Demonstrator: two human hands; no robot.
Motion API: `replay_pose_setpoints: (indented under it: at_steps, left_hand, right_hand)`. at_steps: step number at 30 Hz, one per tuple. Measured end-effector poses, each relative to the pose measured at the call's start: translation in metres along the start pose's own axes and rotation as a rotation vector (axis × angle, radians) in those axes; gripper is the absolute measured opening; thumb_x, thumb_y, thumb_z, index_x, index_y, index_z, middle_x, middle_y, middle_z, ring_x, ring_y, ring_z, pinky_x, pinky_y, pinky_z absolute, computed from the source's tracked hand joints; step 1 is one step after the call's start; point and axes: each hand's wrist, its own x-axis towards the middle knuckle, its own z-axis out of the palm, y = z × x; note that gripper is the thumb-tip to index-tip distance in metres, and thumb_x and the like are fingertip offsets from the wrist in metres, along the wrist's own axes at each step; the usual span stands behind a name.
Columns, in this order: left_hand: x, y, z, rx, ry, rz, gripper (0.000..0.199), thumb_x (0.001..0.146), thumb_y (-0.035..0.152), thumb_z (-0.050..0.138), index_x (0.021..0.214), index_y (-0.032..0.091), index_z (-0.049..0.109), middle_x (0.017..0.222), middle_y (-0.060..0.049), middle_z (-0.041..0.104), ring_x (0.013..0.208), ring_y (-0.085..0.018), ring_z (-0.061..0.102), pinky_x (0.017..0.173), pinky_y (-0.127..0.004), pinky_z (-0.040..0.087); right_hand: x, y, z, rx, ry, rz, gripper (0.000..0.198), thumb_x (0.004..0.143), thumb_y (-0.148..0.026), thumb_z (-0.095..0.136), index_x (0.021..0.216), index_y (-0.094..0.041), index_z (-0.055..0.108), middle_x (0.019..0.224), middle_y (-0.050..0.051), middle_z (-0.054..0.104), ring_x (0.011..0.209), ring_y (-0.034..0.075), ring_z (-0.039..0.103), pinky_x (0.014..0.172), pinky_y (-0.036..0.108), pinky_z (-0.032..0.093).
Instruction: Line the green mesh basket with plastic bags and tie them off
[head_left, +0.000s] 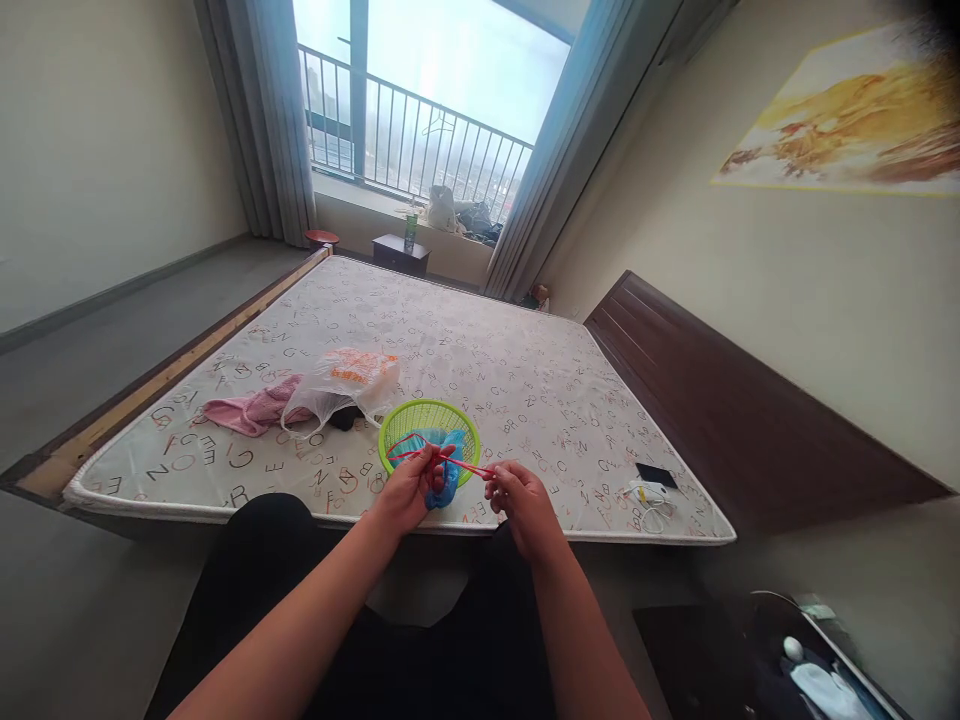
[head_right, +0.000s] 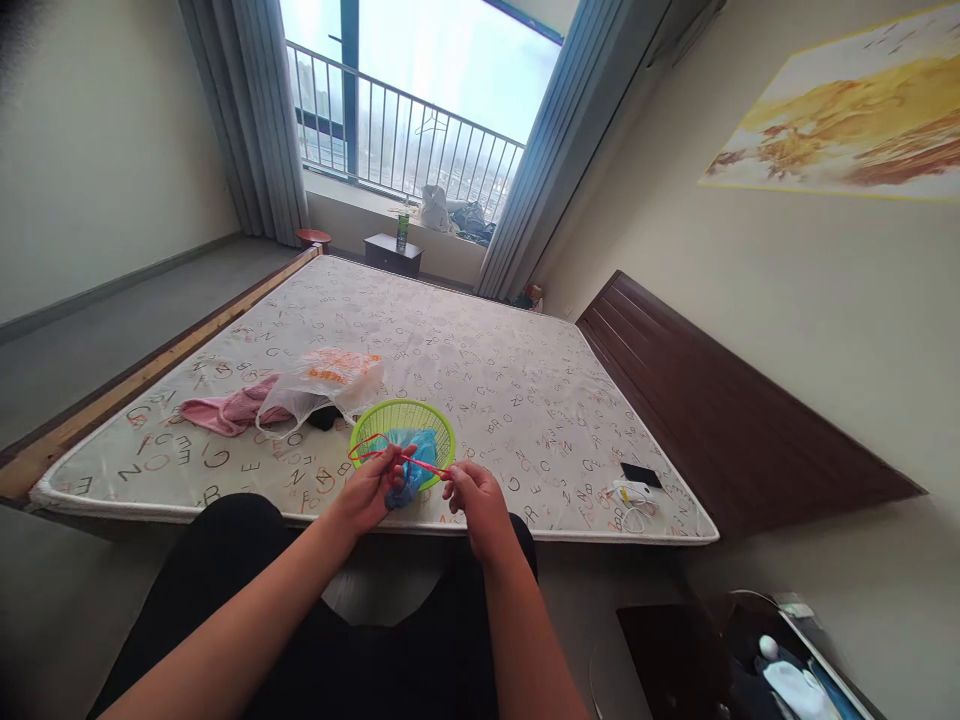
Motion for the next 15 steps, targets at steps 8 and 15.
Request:
replay_pose_setpoints:
  at_steps: [8,15]
  left_hand:
    - [-0.003,-0.001,-0.001,0.105,-0.132,-0.003,0.020,0.087,0.027,0.076,0.083,0.011,0.064,0.077,-0.001,0.064,0.060,-0.006,0.061,0.055,-0.016,0.051]
    - [0.009,-0.007,-0.006,0.654,-0.092,0.073,0.037,0.075,0.047,0.082,0.075,0.012,0.068,0.064,-0.002,0.063,0.056,-0.011,0.058,0.056,-0.022,0.046]
  right_hand:
    - [0.009,0.004,-0.005,0.013,0.228,0.021,0.028,0.073,-0.046,0.075,0.082,-0.019,0.073,0.086,0.006,0.069,0.075,0.017,0.060,0.055,0.024,0.043]
    - [0.001,0.002,-0.003,-0.125,-0.157,0.021,0.035,0.084,-0.052,0.067,0.091,-0.019,0.075,0.095,0.009,0.074,0.090,0.022,0.069,0.074,0.032,0.053]
